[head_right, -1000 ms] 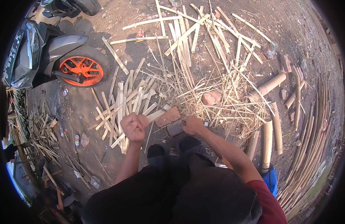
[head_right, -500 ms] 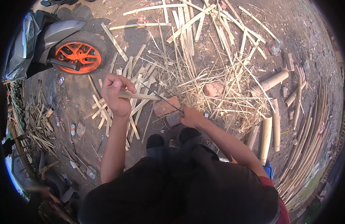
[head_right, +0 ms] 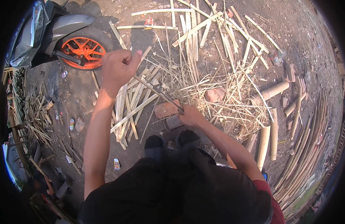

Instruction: The person shaves thin strips from a bamboo stick using a machete, working over a pile of wood shavings on the ground.

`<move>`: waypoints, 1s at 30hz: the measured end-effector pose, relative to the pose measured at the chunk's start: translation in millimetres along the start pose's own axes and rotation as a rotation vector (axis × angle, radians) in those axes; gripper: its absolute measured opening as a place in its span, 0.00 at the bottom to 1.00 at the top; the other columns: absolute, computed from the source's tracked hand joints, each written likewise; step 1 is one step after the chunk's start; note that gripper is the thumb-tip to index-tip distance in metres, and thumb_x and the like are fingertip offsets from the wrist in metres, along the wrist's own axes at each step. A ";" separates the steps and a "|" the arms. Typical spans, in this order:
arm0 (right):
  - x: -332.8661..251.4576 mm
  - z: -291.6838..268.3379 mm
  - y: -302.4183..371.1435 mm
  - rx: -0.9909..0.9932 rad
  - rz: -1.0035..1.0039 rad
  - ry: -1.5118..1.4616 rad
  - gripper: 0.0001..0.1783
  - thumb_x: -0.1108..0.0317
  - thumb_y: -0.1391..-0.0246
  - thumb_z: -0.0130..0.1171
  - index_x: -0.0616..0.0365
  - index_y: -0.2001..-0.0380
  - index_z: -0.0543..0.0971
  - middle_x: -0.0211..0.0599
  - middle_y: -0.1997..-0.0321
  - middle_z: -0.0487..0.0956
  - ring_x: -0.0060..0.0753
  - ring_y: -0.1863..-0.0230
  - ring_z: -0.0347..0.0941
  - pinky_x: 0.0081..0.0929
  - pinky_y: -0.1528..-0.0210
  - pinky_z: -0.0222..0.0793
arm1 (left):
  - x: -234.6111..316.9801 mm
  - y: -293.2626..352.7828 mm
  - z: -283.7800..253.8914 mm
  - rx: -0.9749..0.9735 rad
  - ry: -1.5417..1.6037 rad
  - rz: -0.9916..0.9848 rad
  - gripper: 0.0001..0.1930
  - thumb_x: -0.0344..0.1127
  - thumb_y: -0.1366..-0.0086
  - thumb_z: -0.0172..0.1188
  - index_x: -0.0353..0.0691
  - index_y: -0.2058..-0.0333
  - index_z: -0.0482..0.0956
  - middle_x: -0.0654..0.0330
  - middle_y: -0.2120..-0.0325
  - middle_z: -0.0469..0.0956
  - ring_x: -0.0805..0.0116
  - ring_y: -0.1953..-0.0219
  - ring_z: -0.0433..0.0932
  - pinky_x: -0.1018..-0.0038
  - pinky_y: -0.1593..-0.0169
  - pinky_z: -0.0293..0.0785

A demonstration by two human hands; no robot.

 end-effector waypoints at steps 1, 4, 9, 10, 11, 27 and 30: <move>-3.6 -12.2 -2.4 0.083 -0.025 -0.069 0.22 0.55 0.42 0.64 0.69 0.64 0.79 0.58 0.67 0.82 0.59 0.62 0.81 0.46 0.55 0.75 | 1.2 -2.2 -2.4 0.061 -0.028 0.031 0.25 0.38 0.41 0.70 0.38 0.89 0.66 0.57 0.92 0.63 0.59 0.88 0.63 0.64 0.81 0.57; -42.2 -76.7 10.8 0.286 -0.074 -0.285 0.22 0.55 0.42 0.65 0.68 0.68 0.77 0.52 0.74 0.80 0.52 0.70 0.78 0.43 0.62 0.73 | 7.1 3.8 0.9 0.187 -0.069 0.097 0.23 0.38 0.42 0.67 0.40 0.90 0.66 0.58 0.92 0.63 0.56 0.88 0.66 0.63 0.81 0.61; -61.9 -96.4 22.7 0.460 -0.155 -0.599 0.22 0.56 0.41 0.66 0.66 0.74 0.74 0.42 0.81 0.73 0.39 0.78 0.68 0.39 0.70 0.66 | -3.4 15.3 -13.5 0.273 -0.074 0.203 0.21 0.35 0.41 0.65 0.41 0.89 0.65 0.58 0.92 0.63 0.56 0.88 0.67 0.64 0.81 0.62; -41.2 -64.6 16.2 0.401 -0.115 -0.568 0.21 0.56 0.41 0.64 0.66 0.72 0.76 0.45 0.79 0.77 0.40 0.76 0.75 0.40 0.68 0.71 | -4.9 17.5 -13.6 0.274 -0.058 0.212 0.21 0.34 0.42 0.64 0.41 0.89 0.65 0.58 0.92 0.63 0.56 0.88 0.67 0.64 0.81 0.62; -14.2 -27.1 6.3 0.309 -0.104 -0.283 0.20 0.56 0.41 0.64 0.67 0.71 0.77 0.47 0.77 0.79 0.43 0.73 0.78 0.41 0.66 0.73 | -3.9 17.4 -13.4 0.284 -0.038 0.226 0.20 0.33 0.43 0.63 0.41 0.89 0.65 0.57 0.91 0.63 0.56 0.88 0.67 0.64 0.81 0.62; -4.0 -23.2 0.4 0.176 -0.063 -0.575 0.18 0.59 0.40 0.65 0.62 0.76 0.77 0.35 0.86 0.75 0.30 0.86 0.72 0.32 0.80 0.65 | 12.1 31.1 -20.2 0.323 -0.105 0.249 0.16 0.30 0.48 0.61 0.42 0.88 0.63 0.59 0.91 0.62 0.59 0.88 0.65 0.65 0.81 0.61; 72.6 48.0 -11.2 0.272 -0.132 0.151 0.18 0.59 0.40 0.64 0.64 0.75 0.77 0.41 0.85 0.77 0.35 0.88 0.74 0.34 0.84 0.68 | 13.5 30.1 -22.7 0.355 -0.118 0.242 0.14 0.29 0.51 0.60 0.42 0.89 0.64 0.58 0.91 0.62 0.57 0.88 0.64 0.65 0.81 0.61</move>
Point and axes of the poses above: each hand's wrist, its own y-axis away from the middle knuckle, its own z-axis out of the palm, x = y × z, the point moved 10 cm from there along -y, towards the middle knuckle
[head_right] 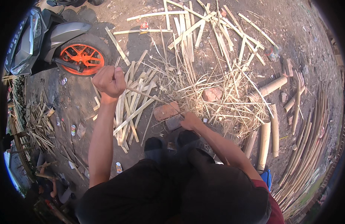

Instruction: The person shaves thin strips from a bamboo stick using a machete, working over a pile of wood shavings on the ground.

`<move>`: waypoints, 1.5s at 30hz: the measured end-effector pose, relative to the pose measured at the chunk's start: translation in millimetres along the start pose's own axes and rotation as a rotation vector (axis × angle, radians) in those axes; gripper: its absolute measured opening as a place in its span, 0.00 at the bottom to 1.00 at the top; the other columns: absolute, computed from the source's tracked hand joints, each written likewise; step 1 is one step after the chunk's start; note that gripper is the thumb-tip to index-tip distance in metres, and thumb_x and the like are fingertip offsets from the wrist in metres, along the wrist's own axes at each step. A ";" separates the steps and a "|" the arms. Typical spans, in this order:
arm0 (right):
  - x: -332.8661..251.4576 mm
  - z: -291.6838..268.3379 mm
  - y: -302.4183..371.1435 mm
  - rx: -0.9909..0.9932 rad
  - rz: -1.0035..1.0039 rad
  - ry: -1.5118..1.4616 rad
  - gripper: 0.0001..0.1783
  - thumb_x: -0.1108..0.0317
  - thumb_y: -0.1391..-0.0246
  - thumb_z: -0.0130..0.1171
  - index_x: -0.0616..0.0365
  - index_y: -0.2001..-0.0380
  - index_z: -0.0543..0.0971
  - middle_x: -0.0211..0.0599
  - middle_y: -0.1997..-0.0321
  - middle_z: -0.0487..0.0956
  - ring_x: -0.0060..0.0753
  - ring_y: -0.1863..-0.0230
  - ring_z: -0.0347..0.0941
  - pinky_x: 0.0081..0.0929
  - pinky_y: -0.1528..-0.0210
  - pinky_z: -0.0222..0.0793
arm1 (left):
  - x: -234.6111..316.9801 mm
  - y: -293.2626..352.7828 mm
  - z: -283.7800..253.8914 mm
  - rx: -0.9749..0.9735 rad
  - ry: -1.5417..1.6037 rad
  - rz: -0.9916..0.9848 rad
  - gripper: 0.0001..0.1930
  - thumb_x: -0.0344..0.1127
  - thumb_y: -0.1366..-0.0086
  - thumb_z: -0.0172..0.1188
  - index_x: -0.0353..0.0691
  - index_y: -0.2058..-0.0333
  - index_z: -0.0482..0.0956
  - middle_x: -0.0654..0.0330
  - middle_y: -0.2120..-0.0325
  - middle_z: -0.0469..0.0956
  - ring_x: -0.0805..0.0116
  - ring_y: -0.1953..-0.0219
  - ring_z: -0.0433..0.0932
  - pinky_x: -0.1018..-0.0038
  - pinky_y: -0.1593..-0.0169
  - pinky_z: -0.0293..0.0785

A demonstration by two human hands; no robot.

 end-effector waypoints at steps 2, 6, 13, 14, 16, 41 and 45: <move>-14.0 -25.8 1.5 -0.234 0.286 -0.316 0.18 0.59 0.40 0.65 0.63 0.76 0.76 0.39 0.85 0.76 0.32 0.88 0.73 0.32 0.84 0.67 | -7.9 8.6 -16.4 -0.018 -0.055 -0.034 0.14 0.28 0.52 0.59 0.41 0.89 0.63 0.58 0.91 0.63 0.57 0.88 0.63 0.65 0.81 0.60; -36.3 -84.5 -16.7 -0.148 0.375 -0.796 0.19 0.59 0.42 0.67 0.59 0.79 0.74 0.34 0.85 0.74 0.26 0.88 0.70 0.29 0.84 0.66 | -2.8 11.2 -10.1 -0.017 -0.030 -0.032 0.14 0.29 0.51 0.59 0.41 0.88 0.64 0.58 0.91 0.63 0.57 0.88 0.63 0.64 0.81 0.60; -49.6 -43.1 -11.5 -0.208 0.248 -0.648 0.18 0.60 0.46 0.66 0.68 0.75 0.79 0.44 0.83 0.78 0.41 0.82 0.77 0.39 0.74 0.75 | 9.2 7.6 -10.4 -0.019 -0.017 -0.012 0.14 0.29 0.51 0.59 0.41 0.88 0.63 0.58 0.91 0.63 0.57 0.88 0.63 0.64 0.81 0.59; -19.4 -12.2 -6.4 -0.132 0.182 -0.362 0.18 0.60 0.47 0.65 0.68 0.73 0.80 0.49 0.81 0.79 0.47 0.77 0.79 0.42 0.69 0.76 | 13.3 4.3 -8.0 0.000 -0.005 -0.008 0.14 0.29 0.51 0.59 0.41 0.88 0.62 0.58 0.91 0.62 0.57 0.88 0.63 0.64 0.81 0.59; -11.0 13.5 -12.7 -0.194 0.166 -0.156 0.18 0.59 0.48 0.64 0.67 0.71 0.82 0.54 0.78 0.80 0.55 0.72 0.81 0.46 0.62 0.77 | 10.8 9.3 -14.5 -0.032 -0.039 -0.028 0.15 0.29 0.51 0.59 0.41 0.88 0.62 0.58 0.91 0.62 0.57 0.88 0.63 0.64 0.81 0.59; -71.8 -69.7 -3.9 -0.107 0.078 -0.442 0.14 0.63 0.47 0.62 0.67 0.70 0.80 0.54 0.75 0.81 0.51 0.68 0.82 0.46 0.61 0.77 | -6.8 29.6 -29.8 -0.005 -0.101 -0.146 0.14 0.28 0.49 0.57 0.40 0.88 0.64 0.55 0.91 0.65 0.52 0.87 0.66 0.61 0.80 0.62; -5.4 -20.5 8.0 -0.331 0.330 -0.207 0.13 0.64 0.45 0.61 0.64 0.76 0.76 0.47 0.84 0.75 0.41 0.74 0.81 0.41 0.67 0.76 | 14.1 26.7 -10.4 -0.135 -0.118 -0.073 0.14 0.28 0.51 0.59 0.41 0.89 0.63 0.56 0.91 0.66 0.54 0.87 0.68 0.62 0.80 0.63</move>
Point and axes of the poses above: each hand's wrist, its own y-axis away from the middle knuckle, its own z-axis out of the palm, x = y × z, the point moved 10 cm from there along -y, towards the middle knuckle
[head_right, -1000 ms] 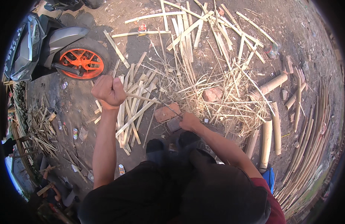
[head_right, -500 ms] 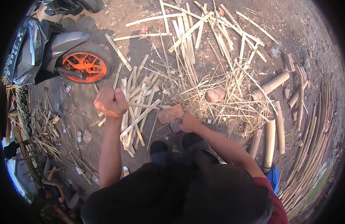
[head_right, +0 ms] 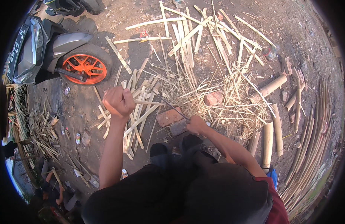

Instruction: The person shaves thin strips from a bamboo stick using a machete, working over a pile of wood shavings on the ground.

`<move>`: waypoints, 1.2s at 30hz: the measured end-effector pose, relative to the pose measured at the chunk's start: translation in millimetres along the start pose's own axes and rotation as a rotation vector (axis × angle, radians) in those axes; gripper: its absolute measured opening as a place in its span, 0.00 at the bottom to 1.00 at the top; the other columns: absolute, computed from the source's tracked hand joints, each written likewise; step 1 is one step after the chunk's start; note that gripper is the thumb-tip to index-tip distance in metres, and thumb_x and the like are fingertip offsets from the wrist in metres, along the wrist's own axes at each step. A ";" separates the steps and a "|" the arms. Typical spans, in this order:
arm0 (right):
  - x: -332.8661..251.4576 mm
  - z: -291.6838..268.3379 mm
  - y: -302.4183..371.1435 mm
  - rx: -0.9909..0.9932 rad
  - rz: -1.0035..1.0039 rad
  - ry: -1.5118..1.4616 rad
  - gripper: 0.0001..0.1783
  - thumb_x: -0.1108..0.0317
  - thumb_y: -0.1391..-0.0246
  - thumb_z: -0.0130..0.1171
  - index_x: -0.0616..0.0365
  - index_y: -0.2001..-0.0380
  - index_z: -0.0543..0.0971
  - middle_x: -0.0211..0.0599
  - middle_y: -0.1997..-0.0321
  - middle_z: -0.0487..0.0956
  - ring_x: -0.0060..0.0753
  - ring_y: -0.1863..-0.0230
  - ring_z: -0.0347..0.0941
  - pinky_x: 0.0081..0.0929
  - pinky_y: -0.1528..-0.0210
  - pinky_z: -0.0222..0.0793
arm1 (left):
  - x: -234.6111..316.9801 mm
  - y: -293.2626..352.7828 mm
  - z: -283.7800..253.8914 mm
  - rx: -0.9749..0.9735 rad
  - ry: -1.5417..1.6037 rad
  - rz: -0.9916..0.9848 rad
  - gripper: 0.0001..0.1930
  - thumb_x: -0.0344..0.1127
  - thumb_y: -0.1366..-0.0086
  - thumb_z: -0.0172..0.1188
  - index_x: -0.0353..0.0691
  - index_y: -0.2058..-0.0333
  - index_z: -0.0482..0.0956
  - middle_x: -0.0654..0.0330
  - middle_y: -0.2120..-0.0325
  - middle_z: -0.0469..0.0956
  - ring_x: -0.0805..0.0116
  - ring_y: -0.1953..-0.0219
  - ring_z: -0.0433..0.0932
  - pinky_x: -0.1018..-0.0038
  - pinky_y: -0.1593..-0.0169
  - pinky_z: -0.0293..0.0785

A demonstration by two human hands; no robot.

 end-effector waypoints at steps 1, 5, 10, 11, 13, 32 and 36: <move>-4.2 -10.2 -5.0 0.034 -0.020 -0.020 0.13 0.64 0.45 0.61 0.63 0.76 0.76 0.46 0.85 0.75 0.40 0.75 0.81 0.40 0.68 0.76 | 1.0 18.6 14.3 0.011 -0.028 -0.055 0.15 0.26 0.52 0.60 0.42 0.89 0.63 0.58 0.91 0.64 0.57 0.88 0.66 0.65 0.82 0.62; -69.9 -62.2 28.8 0.091 -0.082 -0.250 0.14 0.64 0.49 0.62 0.66 0.75 0.78 0.53 0.80 0.78 0.45 0.73 0.81 0.43 0.66 0.75 | -9.9 32.0 10.2 0.080 0.034 -0.032 0.18 0.24 0.52 0.62 0.43 0.90 0.60 0.59 0.92 0.62 0.60 0.89 0.63 0.66 0.83 0.61; -63.5 -50.1 22.5 0.183 -0.188 -0.269 0.16 0.63 0.50 0.62 0.70 0.74 0.80 0.57 0.78 0.79 0.48 0.70 0.83 0.45 0.61 0.78 | 23.1 9.0 30.2 0.008 0.075 0.060 0.17 0.28 0.49 0.62 0.44 0.88 0.63 0.60 0.91 0.63 0.60 0.88 0.65 0.65 0.81 0.59; -36.8 -28.2 14.1 0.199 -0.202 -0.149 0.15 0.63 0.50 0.62 0.70 0.74 0.80 0.56 0.79 0.79 0.48 0.73 0.82 0.44 0.63 0.78 | 26.3 3.3 33.7 0.016 0.071 0.071 0.16 0.29 0.48 0.62 0.44 0.88 0.64 0.61 0.90 0.63 0.60 0.87 0.65 0.65 0.81 0.59; -4.4 -16.8 5.3 0.104 -0.066 -0.063 0.15 0.62 0.49 0.62 0.67 0.76 0.79 0.51 0.82 0.78 0.46 0.76 0.80 0.43 0.66 0.76 | 23.8 3.0 32.8 0.014 0.060 0.089 0.16 0.30 0.48 0.62 0.44 0.88 0.64 0.61 0.89 0.65 0.60 0.86 0.67 0.65 0.80 0.60; 5.9 -2.6 3.6 0.156 -0.118 -0.067 0.19 0.60 0.47 0.60 0.71 0.68 0.81 0.57 0.74 0.82 0.54 0.65 0.84 0.42 0.58 0.78 | 19.8 18.0 28.8 0.057 0.095 0.098 0.17 0.27 0.52 0.60 0.44 0.89 0.60 0.62 0.90 0.61 0.61 0.87 0.61 0.66 0.80 0.57; -56.0 -50.9 26.5 0.190 -0.230 -0.363 0.20 0.61 0.47 0.58 0.75 0.69 0.80 0.63 0.74 0.81 0.60 0.62 0.83 0.47 0.55 0.77 | 25.0 11.6 32.7 0.023 0.111 0.092 0.19 0.23 0.48 0.60 0.43 0.88 0.59 0.61 0.90 0.59 0.59 0.87 0.61 0.65 0.79 0.56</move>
Point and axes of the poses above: each hand's wrist, its own y-axis away from the middle knuckle, its own z-axis out of the palm, x = y × z, the point moved 10 cm from there along -y, towards the middle knuckle
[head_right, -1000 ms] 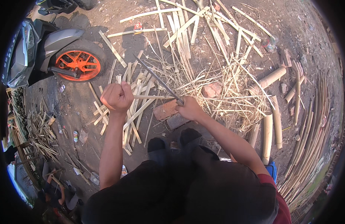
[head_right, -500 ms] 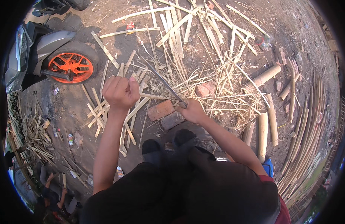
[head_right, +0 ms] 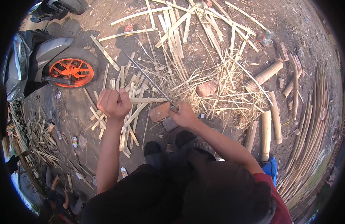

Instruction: The person shaves thin strips from a bamboo stick using a machete, working over a pile of wood shavings on the ground.

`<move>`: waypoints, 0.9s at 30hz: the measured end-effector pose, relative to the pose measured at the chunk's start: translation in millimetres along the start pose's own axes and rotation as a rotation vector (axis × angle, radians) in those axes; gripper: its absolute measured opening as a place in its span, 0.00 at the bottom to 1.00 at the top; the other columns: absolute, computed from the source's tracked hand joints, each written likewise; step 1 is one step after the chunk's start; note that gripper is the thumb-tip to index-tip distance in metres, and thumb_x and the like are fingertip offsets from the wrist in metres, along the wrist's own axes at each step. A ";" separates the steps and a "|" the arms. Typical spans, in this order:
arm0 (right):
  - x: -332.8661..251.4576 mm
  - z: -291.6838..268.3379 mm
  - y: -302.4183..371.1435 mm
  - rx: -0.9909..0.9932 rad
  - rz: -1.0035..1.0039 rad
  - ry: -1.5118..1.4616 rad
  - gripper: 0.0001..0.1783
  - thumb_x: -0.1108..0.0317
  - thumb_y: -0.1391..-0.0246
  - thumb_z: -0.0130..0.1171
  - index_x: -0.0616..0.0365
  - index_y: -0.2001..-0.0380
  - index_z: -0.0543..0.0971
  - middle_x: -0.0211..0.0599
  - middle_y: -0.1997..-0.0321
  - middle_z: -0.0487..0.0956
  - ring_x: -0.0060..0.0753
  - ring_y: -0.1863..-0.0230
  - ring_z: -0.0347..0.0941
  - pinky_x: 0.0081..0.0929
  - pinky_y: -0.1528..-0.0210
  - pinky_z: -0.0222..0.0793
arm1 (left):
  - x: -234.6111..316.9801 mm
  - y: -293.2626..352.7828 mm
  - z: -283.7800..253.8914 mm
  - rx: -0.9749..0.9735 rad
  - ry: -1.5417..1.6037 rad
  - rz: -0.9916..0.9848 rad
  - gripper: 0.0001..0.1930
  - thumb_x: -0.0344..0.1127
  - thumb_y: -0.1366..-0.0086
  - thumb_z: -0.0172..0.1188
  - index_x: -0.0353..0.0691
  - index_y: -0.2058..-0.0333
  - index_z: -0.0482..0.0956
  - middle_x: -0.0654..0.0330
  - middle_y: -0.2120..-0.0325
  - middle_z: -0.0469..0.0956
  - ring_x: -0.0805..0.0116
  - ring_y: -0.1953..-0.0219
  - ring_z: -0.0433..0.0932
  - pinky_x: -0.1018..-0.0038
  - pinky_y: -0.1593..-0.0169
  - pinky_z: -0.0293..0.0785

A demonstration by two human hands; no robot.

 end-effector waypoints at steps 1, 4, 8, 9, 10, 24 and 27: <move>-1.2 1.7 2.2 -0.013 -0.005 -0.092 0.20 0.61 0.47 0.58 0.75 0.70 0.80 0.65 0.73 0.81 0.62 0.62 0.83 0.48 0.54 0.77 | -1.0 0.9 2.8 -0.001 -0.003 -0.019 0.19 0.23 0.48 0.60 0.43 0.88 0.59 0.61 0.90 0.59 0.59 0.87 0.61 0.65 0.79 0.56; 103.5 39.1 2.1 -0.342 0.292 0.357 0.18 0.59 0.47 0.60 0.67 0.73 0.81 0.58 0.74 0.82 0.62 0.65 0.82 0.49 0.57 0.76 | 0.2 0.6 -1.8 0.061 -0.035 0.006 0.18 0.23 0.49 0.59 0.43 0.88 0.59 0.61 0.90 0.60 0.58 0.87 0.61 0.65 0.79 0.56; 70.6 26.6 4.0 -0.100 0.110 0.287 0.17 0.61 0.48 0.60 0.68 0.75 0.81 0.58 0.73 0.83 0.54 0.67 0.83 0.45 0.61 0.76 | 1.7 3.7 4.1 0.013 -0.068 -0.028 0.17 0.28 0.50 0.60 0.45 0.89 0.61 0.62 0.90 0.60 0.60 0.86 0.63 0.65 0.79 0.58; 29.9 16.6 -5.4 -0.063 0.072 0.190 0.17 0.62 0.49 0.59 0.70 0.75 0.81 0.60 0.73 0.83 0.54 0.66 0.83 0.45 0.61 0.77 | -2.3 5.4 -0.4 0.026 -0.087 -0.031 0.17 0.28 0.50 0.61 0.46 0.88 0.61 0.62 0.90 0.60 0.60 0.86 0.63 0.65 0.78 0.58; 3.8 4.1 -7.9 -0.027 0.032 0.100 0.17 0.63 0.49 0.58 0.71 0.75 0.81 0.61 0.73 0.82 0.54 0.66 0.84 0.45 0.60 0.77 | -2.7 5.1 0.1 0.020 -0.085 -0.034 0.17 0.27 0.50 0.60 0.45 0.88 0.60 0.62 0.90 0.61 0.60 0.86 0.63 0.64 0.78 0.58; -7.0 -19.1 17.7 -0.044 0.054 0.118 0.12 0.66 0.48 0.59 0.66 0.69 0.81 0.56 0.74 0.81 0.50 0.67 0.83 0.45 0.57 0.77 | -17.0 10.0 -4.7 0.041 -0.139 -0.066 0.17 0.29 0.50 0.60 0.46 0.88 0.60 0.63 0.91 0.60 0.61 0.87 0.63 0.65 0.78 0.58; 19.4 -19.5 24.4 0.013 0.038 0.028 0.12 0.66 0.47 0.61 0.68 0.74 0.78 0.49 0.78 0.79 0.42 0.70 0.82 0.42 0.64 0.76 | -10.5 7.4 5.6 0.040 -0.114 -0.060 0.17 0.29 0.51 0.60 0.46 0.88 0.60 0.63 0.91 0.60 0.61 0.87 0.63 0.65 0.78 0.58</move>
Point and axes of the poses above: each hand's wrist, its own y-axis away from the middle knuckle, its own z-axis out of the palm, x = y × z, the point moved 10 cm from there along -y, towards the middle knuckle
